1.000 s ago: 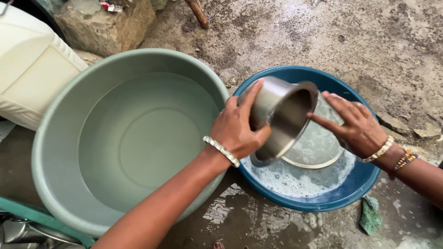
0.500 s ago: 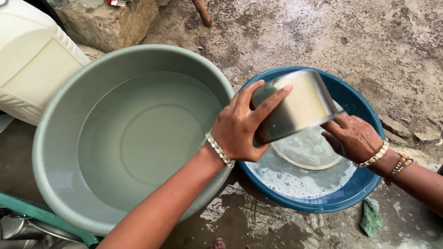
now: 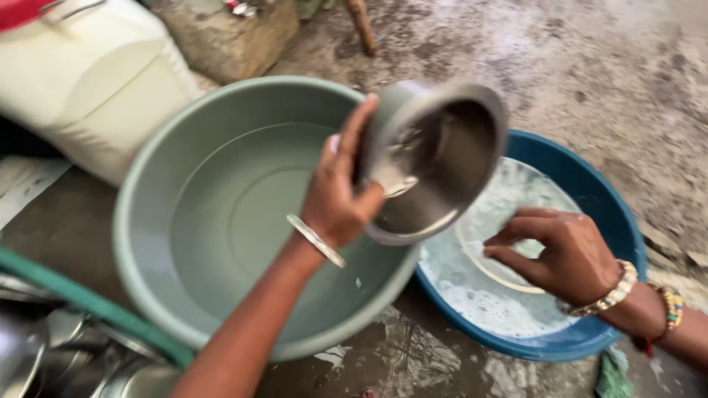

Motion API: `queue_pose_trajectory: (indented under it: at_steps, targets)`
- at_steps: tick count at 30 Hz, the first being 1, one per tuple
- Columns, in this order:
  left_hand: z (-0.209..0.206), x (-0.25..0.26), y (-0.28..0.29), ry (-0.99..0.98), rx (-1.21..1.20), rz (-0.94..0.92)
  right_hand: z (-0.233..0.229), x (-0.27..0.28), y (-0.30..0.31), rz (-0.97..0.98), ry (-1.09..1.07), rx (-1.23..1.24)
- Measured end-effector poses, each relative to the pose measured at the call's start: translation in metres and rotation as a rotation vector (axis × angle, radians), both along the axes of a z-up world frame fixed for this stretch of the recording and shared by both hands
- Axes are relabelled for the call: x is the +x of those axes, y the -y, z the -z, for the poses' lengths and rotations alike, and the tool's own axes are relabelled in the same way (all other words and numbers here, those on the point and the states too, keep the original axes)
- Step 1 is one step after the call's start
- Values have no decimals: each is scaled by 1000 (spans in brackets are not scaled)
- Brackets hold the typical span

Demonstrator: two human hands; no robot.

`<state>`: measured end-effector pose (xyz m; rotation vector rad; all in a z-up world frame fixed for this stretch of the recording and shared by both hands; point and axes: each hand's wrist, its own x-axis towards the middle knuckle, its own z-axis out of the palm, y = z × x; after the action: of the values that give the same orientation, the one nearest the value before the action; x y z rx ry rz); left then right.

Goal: The person scrubs metal bowls, plates, and a lid using a sponge and soapy water before rinsing them in a basin.

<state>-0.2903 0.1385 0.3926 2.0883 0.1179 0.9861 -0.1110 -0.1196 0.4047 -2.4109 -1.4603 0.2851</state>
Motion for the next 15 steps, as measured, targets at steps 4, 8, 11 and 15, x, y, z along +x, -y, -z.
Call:
queue_pose_trajectory:
  at_steps: [4,8,11,15]
  targets:
    - [3,-40,-60,-320,-124,-222,18,-42,-90,-314,-22,349]
    - [18,-79,-93,-744,-20,-392,92,-89,-207,-536,-415,230]
    - [50,-95,-114,-738,246,-422,157,-134,-268,-696,-474,101]
    - [107,-109,-141,-664,247,-440,223,-168,-303,-718,-337,132]
